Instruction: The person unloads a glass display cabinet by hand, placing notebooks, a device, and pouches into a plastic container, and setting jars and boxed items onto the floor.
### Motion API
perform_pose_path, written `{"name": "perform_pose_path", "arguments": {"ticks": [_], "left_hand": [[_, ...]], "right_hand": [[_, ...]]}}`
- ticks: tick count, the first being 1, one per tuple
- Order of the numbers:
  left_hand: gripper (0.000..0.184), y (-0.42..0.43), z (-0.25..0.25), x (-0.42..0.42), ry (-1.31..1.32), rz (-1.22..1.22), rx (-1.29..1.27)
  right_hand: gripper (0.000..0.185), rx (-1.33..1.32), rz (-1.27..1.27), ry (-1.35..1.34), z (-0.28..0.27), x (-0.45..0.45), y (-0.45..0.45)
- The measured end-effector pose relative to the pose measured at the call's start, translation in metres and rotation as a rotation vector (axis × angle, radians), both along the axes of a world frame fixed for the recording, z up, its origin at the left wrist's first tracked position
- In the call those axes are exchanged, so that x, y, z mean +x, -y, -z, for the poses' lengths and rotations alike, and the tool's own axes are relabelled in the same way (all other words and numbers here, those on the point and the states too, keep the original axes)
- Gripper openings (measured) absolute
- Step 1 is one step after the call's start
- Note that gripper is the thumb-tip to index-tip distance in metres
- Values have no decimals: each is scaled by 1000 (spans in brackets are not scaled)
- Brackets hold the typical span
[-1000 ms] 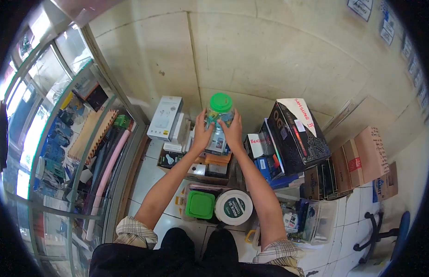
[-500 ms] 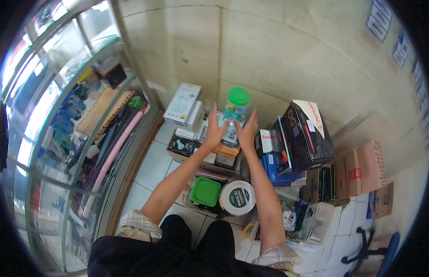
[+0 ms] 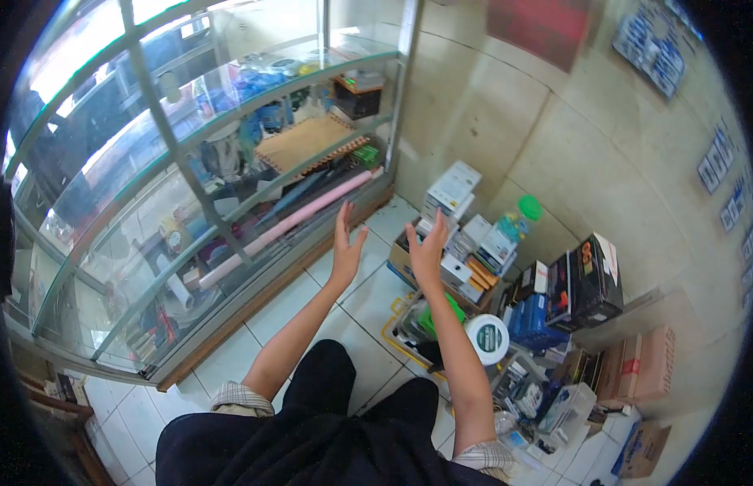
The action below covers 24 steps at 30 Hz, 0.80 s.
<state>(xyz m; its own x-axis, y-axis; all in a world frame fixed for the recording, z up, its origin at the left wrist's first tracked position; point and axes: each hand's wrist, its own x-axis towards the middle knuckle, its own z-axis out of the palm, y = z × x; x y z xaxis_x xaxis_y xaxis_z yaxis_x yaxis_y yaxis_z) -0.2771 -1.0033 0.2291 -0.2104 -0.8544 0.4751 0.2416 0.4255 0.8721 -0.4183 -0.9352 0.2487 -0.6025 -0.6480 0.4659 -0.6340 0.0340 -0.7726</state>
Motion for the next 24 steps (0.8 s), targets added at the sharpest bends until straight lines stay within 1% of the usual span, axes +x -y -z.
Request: {"name": "perform_pose_path", "arguments": {"ticks": [4,8,9,12,15,16,17,18,19,20,22,24], "left_hand": [[62,46,-20,47,44,-120,-72],[63,92,-37,63,40,-174,-112],[63,105,-41,61,54,-191,-127],[63,149,-49,45,85,-208,-107],[63,219,-41,15,-62,-233,38],[63,237,-44,8,-56,-240,40],[64,253,-44,2,-101,-273,109],[64,267,-44,-5,-149,-308,178],[64,281,-47,-11,-142,-346,235],[64,293,-50,-17,-144,-355,238],[63,316,-50,-25,-201,-404,178],[61,339,-49,-29,-173,-415,153]], "right_hand": [[77,17,-131,27,-9,34,67],[77,-24,-255,21,-21,50,124],[77,-63,-283,-31,-22,50,140],[77,-135,-331,-27,-14,44,196],[77,-187,-370,13,-23,38,248],[76,-228,-386,22,-26,37,267],[76,-234,-426,112,-28,35,284],[76,-230,-431,118,-28,33,299],[77,-260,-447,121,-30,29,317],[77,-284,-465,126,-31,26,333],[80,-239,-471,154,-27,22,365],[76,-249,-468,157,-21,21,395]]}}
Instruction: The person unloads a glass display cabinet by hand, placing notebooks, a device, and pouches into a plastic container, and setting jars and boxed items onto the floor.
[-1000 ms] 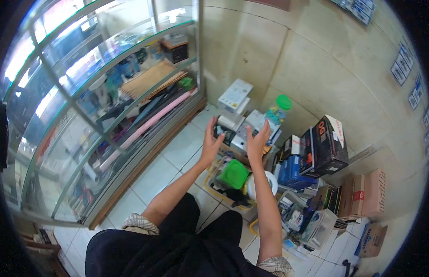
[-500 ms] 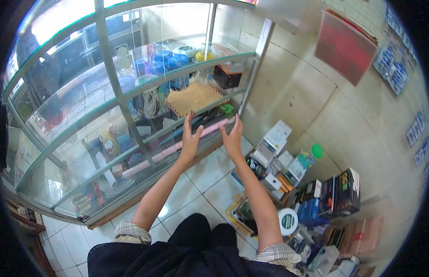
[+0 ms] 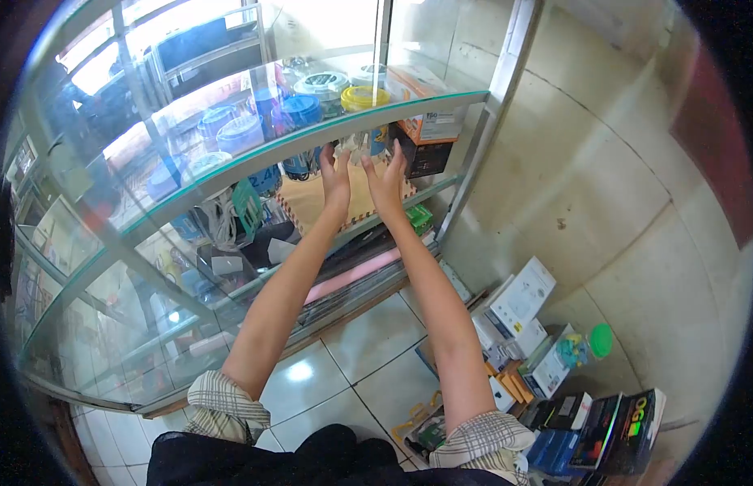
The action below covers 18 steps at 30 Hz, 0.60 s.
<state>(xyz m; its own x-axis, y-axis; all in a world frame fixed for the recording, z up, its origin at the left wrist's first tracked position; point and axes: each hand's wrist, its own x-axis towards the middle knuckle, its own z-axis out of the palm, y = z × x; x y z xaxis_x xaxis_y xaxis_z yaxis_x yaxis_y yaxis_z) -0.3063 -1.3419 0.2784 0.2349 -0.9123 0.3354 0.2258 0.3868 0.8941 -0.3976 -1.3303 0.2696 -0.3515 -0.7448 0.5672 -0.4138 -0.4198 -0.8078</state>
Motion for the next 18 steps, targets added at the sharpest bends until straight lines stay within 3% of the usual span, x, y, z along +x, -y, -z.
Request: {"name": "perform_pose_path", "arguments": {"ticks": [7,10,14,18], "left_hand": [[52,37,-5,-7,249,-14,9],[48,66,13,-18,101,14,-109],[48,75,29,-22,186,-36,-84],[50,50,11,-18,227,-128,-2]], "right_hand": [[98,-25,-26,-16,6,-8,65],[102,-13,-35,-51,9,-8,77],[103,42,-12,-49,13,-10,80],[102,-37,84,-134,19,-10,78]]}}
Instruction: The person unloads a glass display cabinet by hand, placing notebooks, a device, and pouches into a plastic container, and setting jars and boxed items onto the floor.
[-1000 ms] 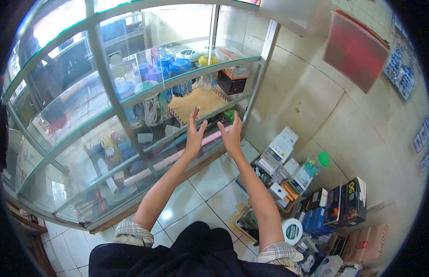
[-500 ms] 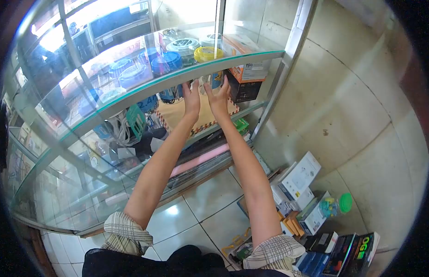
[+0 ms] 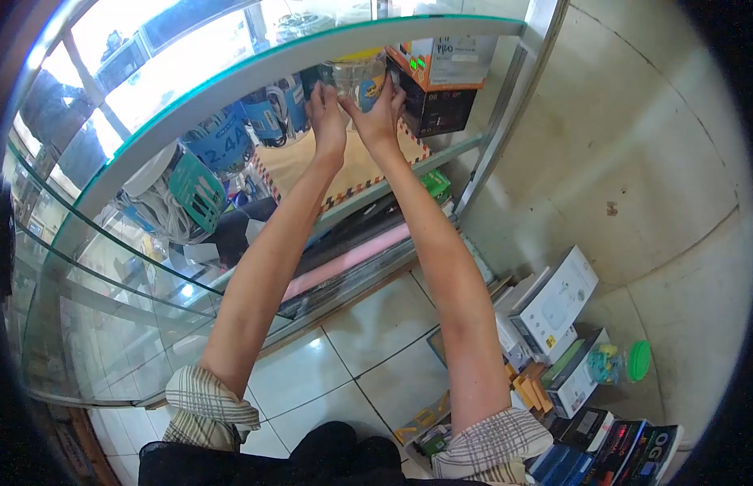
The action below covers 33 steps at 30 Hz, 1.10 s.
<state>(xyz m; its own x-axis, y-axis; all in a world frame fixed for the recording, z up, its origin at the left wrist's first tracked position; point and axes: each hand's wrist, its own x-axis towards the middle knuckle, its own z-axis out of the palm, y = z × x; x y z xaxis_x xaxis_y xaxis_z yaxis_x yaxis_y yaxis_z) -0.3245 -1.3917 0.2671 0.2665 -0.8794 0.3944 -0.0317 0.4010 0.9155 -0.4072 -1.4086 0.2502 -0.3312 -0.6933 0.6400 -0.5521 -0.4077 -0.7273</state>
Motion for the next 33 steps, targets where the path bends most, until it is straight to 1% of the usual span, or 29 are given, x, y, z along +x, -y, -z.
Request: {"name": "perform_pose_path", "arguments": {"ticks": [2,5,7,8,10,12,14,18,20,22,24,25,26,28,31,33], "left_hand": [[51,-1,0,-2,41,-62,-17],[53,-8,2,-4,38,-44,-41],[52,-13,7,-7,-1,-7,-63],[52,-16,9,-9,-36,28,-82],[52,-37,5,-6,-67,106,-86],[51,-61,3,-3,-93,207,-84],[51,-82,6,1,-7,157,-79],[50,-144,6,6,-88,316,-67],[49,-177,4,9,-116,388,-48],[48,-205,11,9,-105,428,-41],[48,-230,17,13,-135,492,-15],[48,-243,18,13,-143,528,-2],[48,-252,18,13,-151,562,3],[48,-262,23,11,-173,600,-51],[48,-279,16,12,-57,676,-72],[48,-284,8,6,-32,703,-105]], "right_hand": [[102,-7,2,-1,2,0,-7],[97,-68,59,-29,2,0,-21],[92,-16,25,92,-2,0,-39],[92,-16,35,90,-6,0,-46],[91,-41,-139,248,-6,-3,-59],[91,-38,-87,250,-6,-3,-79],[91,-28,-28,245,-6,-2,-110],[90,-67,61,204,-6,5,-180],[90,-4,149,155,-11,9,-222],[94,19,196,122,-2,7,-253],[92,15,203,157,4,7,-284],[92,15,188,253,4,8,-299],[92,-1,187,241,3,7,-310],[92,9,282,148,5,1,-329],[91,28,276,128,-1,-11,-352],[90,3,293,104,-10,-20,-365]]}}
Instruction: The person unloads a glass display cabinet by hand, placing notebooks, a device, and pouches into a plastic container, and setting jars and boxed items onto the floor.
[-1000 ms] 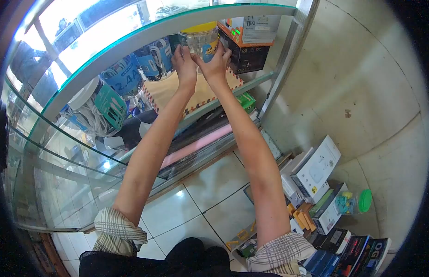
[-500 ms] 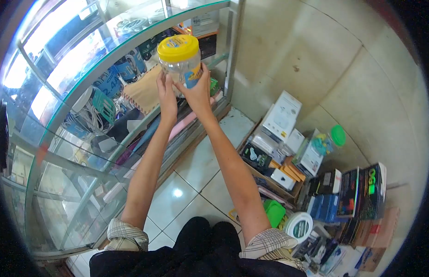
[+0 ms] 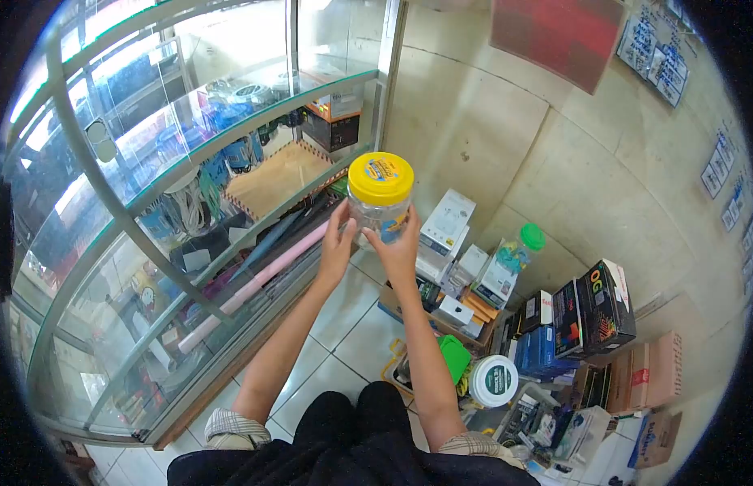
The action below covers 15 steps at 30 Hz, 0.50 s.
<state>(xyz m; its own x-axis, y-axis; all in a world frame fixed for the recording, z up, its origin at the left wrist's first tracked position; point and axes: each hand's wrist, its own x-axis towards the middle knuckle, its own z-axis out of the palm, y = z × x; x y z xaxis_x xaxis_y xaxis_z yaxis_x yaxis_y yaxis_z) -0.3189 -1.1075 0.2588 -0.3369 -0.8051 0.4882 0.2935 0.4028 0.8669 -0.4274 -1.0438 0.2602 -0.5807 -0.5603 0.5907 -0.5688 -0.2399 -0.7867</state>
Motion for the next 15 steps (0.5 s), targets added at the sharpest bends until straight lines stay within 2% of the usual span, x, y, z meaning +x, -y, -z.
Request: {"name": "perform_pose_path", "arguments": {"ticks": [3,6,11,13,15], "left_hand": [[48,-5,4,-16,36,37,-17],[47,-11,17,-32,50,45,-132],[48,-53,32,-52,49,36,-49],[48,-68,33,-56,8,120,-38],[48,-87,33,-54,48,172,4]], "right_hand": [[89,-39,59,-26,1,-13,-9],[89,-55,63,56,6,-25,-22],[88,-67,84,46,18,-40,-58],[87,-13,160,-28,17,-42,-80],[87,1,136,14,17,-43,-102]]}}
